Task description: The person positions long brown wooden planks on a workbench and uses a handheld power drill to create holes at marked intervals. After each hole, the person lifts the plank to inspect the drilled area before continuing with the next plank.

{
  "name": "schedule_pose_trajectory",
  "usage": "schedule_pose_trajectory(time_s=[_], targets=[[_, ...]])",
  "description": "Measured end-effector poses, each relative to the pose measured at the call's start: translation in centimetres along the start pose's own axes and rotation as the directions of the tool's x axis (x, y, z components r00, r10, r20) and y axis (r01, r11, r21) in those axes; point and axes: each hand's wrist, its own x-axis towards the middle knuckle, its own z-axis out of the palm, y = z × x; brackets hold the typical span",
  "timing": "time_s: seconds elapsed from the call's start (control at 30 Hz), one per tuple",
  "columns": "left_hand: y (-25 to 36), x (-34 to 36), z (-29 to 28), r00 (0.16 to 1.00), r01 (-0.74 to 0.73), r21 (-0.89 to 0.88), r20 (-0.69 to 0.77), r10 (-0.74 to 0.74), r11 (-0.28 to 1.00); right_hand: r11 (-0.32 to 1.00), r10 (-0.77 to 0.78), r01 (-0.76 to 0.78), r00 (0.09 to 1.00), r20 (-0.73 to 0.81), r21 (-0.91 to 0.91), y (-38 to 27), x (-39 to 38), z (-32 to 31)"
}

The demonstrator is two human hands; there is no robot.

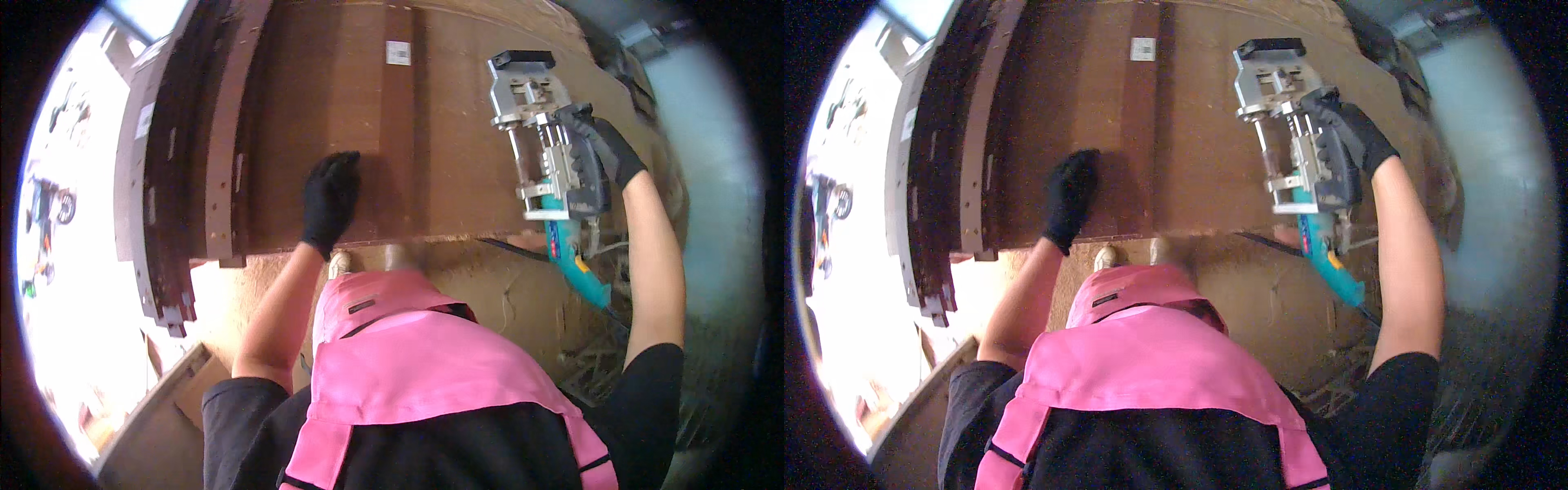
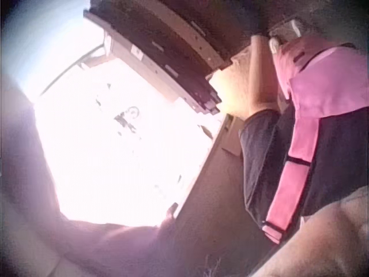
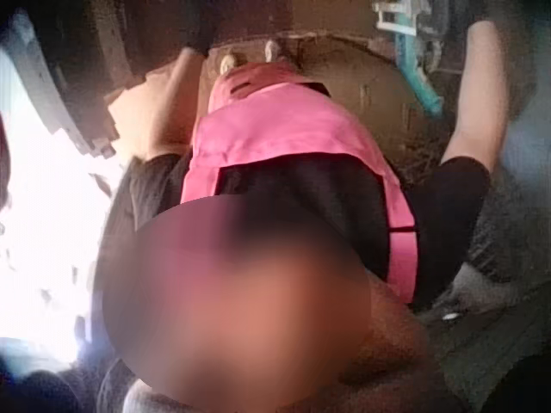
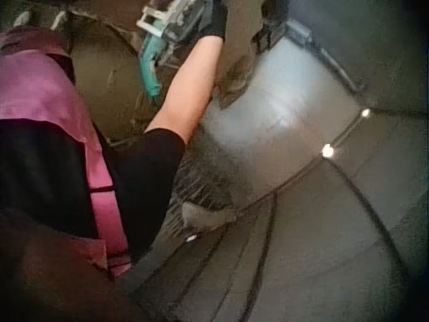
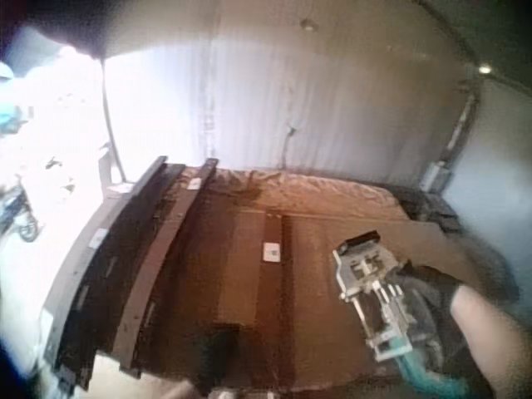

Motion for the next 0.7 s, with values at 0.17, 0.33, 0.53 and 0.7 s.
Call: schedule_pose_trajectory(time_s=[0.17,0.33,0.53,0.7], targets=[[5.5,-4.0,1.4,0.982,0.185,0.24,-0.02,-0.186,0.953,0.826,-0.549,0.522,0.831,-0.094,-0.213,-1.6,11.6,-3.7],[9.5,-1.5,5.4,0.967,0.122,0.621,0.1,-0.233,0.774,0.593,-0.725,0.392,0.64,-0.255,-0.703,-1.4,14.9,-5.1],[9.1,1.8,3.4,0.847,0.463,0.453,0.024,-0.53,0.761,0.342,-0.922,0.308,0.292,-0.254,-0.888,-3.2,8.4,-2.1],[9.7,1.3,0.2,0.838,0.533,-0.764,0.419,-0.349,0.364,0.451,-0.89,0.891,0.444,-0.104,-0.055,-0.3,4.0,7.7]])
